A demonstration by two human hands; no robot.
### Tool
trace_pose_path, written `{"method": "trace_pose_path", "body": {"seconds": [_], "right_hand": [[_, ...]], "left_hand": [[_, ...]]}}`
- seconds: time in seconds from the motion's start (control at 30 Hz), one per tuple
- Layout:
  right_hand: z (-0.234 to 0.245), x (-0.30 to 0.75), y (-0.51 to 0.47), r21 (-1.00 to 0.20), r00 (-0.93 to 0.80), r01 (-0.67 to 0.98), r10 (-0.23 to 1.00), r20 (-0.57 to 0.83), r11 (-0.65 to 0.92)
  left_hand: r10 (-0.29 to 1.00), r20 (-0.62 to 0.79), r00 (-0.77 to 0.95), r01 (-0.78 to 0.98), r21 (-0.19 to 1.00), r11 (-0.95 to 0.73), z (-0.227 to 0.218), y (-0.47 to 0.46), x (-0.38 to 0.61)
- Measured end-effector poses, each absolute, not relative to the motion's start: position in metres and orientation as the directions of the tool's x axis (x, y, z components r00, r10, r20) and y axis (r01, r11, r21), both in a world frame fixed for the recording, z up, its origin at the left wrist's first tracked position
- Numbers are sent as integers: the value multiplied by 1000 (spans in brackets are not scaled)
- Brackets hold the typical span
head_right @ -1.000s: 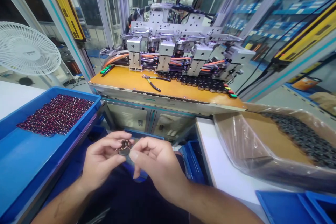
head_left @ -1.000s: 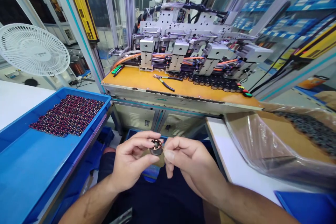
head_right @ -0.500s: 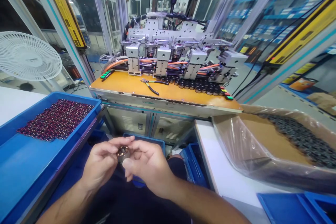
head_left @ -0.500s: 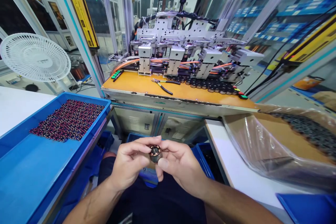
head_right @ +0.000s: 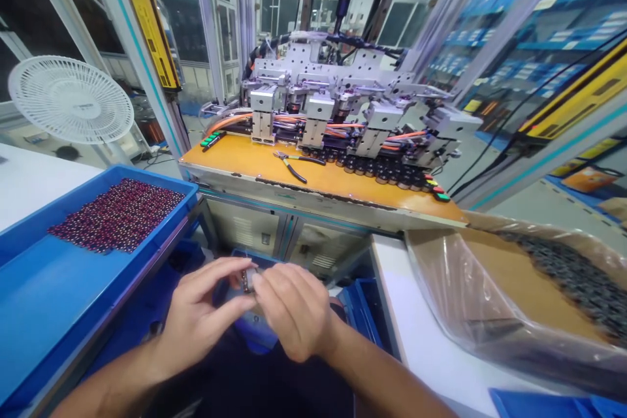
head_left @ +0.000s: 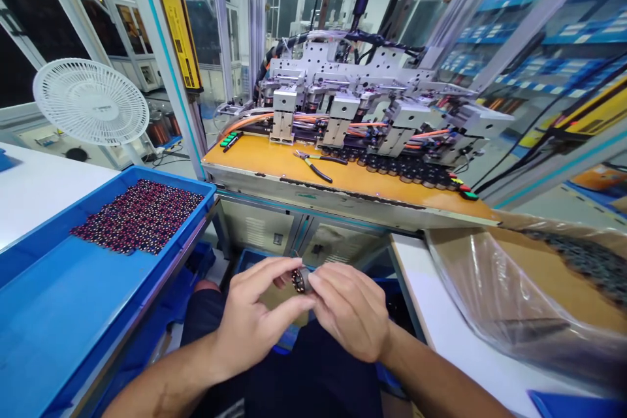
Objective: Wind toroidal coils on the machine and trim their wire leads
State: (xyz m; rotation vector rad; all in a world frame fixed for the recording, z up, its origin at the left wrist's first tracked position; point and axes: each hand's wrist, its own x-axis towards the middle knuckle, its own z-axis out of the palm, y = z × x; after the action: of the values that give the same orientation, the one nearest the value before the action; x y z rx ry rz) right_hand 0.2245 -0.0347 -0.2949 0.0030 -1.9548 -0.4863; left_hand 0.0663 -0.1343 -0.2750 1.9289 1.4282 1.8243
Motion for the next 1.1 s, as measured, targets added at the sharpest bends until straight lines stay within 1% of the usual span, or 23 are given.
{"method": "trace_pose_path", "body": {"seconds": [0.03, 0.07, 0.1, 0.2, 0.23, 0.3, 0.37, 0.43, 0.5, 0.57, 0.63, 0.7, 0.73, 0.8, 0.83, 0.87, 0.9, 0.93, 0.97, 1.0, 1.03, 1.07, 1.1], "right_hand": [[-295, 224, -37, 324, -428, 196, -216, 878, 926], [-294, 224, -40, 276, -424, 179, -179, 888, 944], [-293, 223, -43, 198, -416, 164, -114, 902, 966], [-288, 222, -53, -105, -392, 95, 134, 910, 990], [-285, 222, -55, -172, -391, 55, 180, 903, 984], [-281, 221, -59, -240, -392, -33, 208, 896, 970], [-278, 221, -62, -307, -383, -84, 254, 888, 948], [-276, 221, -63, -405, -359, -117, 342, 868, 907], [-275, 221, -65, -499, -341, -155, 428, 837, 853], [-274, 220, -66, -560, -336, -183, 484, 808, 808], [-275, 221, -66, -602, -339, -200, 522, 783, 773], [-279, 224, -64, -659, -353, -214, 572, 741, 721], [-281, 227, -61, -697, -364, -214, 606, 708, 685], [-284, 236, -55, -754, -375, -179, 665, 646, 632], [-283, 242, -52, -747, -352, -132, 674, 650, 652], [-281, 247, -49, -697, -315, -55, 650, 691, 715], [-276, 252, -47, -592, -287, 45, 578, 764, 805], [-270, 256, -45, -427, -303, 145, 451, 839, 893], [-263, 258, -45, -214, -373, 209, 280, 885, 954], [-256, 259, -44, 12, -472, 213, 92, 877, 977], [-249, 258, -43, 204, -570, 165, -76, 818, 965], [-243, 256, -43, 341, -639, 96, -205, 742, 935], [-239, 253, -42, 421, -676, 37, -287, 678, 906]], "left_hand": [[686, 710, -160, 533, 647, -545, -273, -133, 66], [688, 712, -141, 537, 639, -551, -273, -131, 65], [686, 717, -121, 539, 628, -562, -273, -130, 63], [659, 749, -65, 554, 576, -601, -274, -129, 60], [651, 758, -46, 559, 560, -612, -275, -130, 59], [648, 761, -28, 557, 550, -623, -275, -131, 58], [678, 733, -50, 513, 602, -612, -275, -132, 58], [741, 663, -107, 403, 710, -577, -275, -133, 59], [812, 563, -154, 245, 818, -521, -275, -133, 59], [861, 483, -159, 108, 876, -471, -276, -133, 60], [877, 457, -147, 46, 889, -455, -276, -132, 60], [863, 486, -136, 71, 874, -481, -275, -131, 60], [846, 517, -131, 117, 855, -505, -275, -131, 59], [797, 594, -110, 267, 790, -552, -272, -133, 57], [770, 631, -89, 353, 743, -568, -270, -134, 55], [746, 663, -61, 436, 690, -578, -269, -134, 53], [726, 687, -25, 505, 635, -584, -267, -135, 52], [710, 704, 13, 559, 584, -589, -265, -136, 51], [695, 717, 49, 594, 539, -597, -263, -137, 51], [683, 726, 83, 615, 501, -608, -261, -137, 51], [674, 731, 108, 627, 476, -617, -260, -137, 52], [667, 734, 127, 629, 460, -626, -259, -137, 53], [665, 734, 136, 627, 456, -631, -259, -137, 54]]}}
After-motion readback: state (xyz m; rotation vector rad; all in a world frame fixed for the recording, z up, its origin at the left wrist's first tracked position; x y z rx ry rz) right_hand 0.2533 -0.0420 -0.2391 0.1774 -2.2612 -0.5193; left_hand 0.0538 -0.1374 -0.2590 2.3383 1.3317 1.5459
